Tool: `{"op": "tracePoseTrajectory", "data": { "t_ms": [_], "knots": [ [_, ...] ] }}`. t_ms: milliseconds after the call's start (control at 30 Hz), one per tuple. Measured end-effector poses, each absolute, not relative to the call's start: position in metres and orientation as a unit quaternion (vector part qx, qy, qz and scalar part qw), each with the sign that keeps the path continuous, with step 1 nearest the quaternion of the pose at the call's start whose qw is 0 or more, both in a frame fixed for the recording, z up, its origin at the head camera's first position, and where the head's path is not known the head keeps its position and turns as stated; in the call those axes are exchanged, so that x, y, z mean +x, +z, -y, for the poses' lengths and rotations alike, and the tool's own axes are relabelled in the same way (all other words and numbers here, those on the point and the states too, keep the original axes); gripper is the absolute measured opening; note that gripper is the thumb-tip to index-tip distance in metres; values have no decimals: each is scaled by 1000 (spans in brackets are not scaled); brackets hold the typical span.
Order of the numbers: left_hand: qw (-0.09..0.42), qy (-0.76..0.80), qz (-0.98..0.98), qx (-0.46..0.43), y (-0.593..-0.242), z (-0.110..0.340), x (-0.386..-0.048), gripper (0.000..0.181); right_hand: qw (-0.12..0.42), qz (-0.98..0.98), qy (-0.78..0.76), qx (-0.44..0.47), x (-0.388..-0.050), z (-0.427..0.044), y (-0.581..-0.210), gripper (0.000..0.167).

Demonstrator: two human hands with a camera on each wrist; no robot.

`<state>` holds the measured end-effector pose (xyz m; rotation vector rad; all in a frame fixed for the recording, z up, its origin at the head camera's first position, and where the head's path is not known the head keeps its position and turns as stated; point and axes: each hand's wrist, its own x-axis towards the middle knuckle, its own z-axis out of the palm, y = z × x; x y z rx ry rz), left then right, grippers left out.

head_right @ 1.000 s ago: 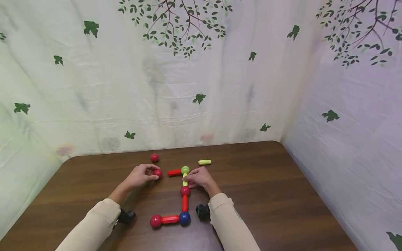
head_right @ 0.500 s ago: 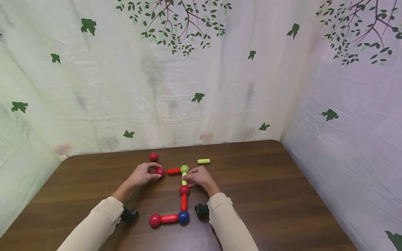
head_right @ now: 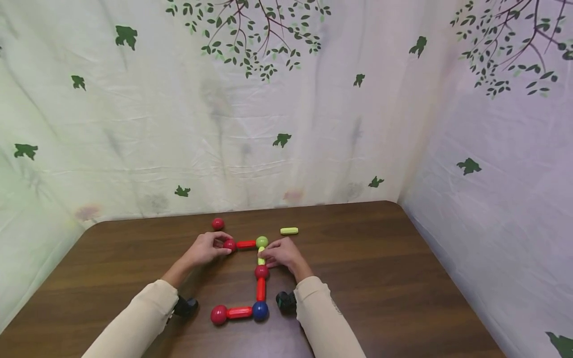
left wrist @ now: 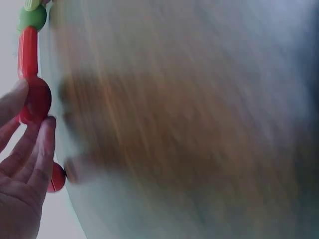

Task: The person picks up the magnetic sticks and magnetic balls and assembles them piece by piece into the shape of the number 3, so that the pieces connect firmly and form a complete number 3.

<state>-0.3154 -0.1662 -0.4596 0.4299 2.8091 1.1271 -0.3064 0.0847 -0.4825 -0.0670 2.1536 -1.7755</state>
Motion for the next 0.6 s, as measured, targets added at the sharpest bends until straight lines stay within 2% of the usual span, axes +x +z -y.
{"op": "tracePoseTrajectory", "data": {
  "t_ms": [600],
  "knots": [
    [38,366,-919,142,-464,165,-320,30,171,-760,-626,-29,-309,-86,-485,17]
  ]
}}
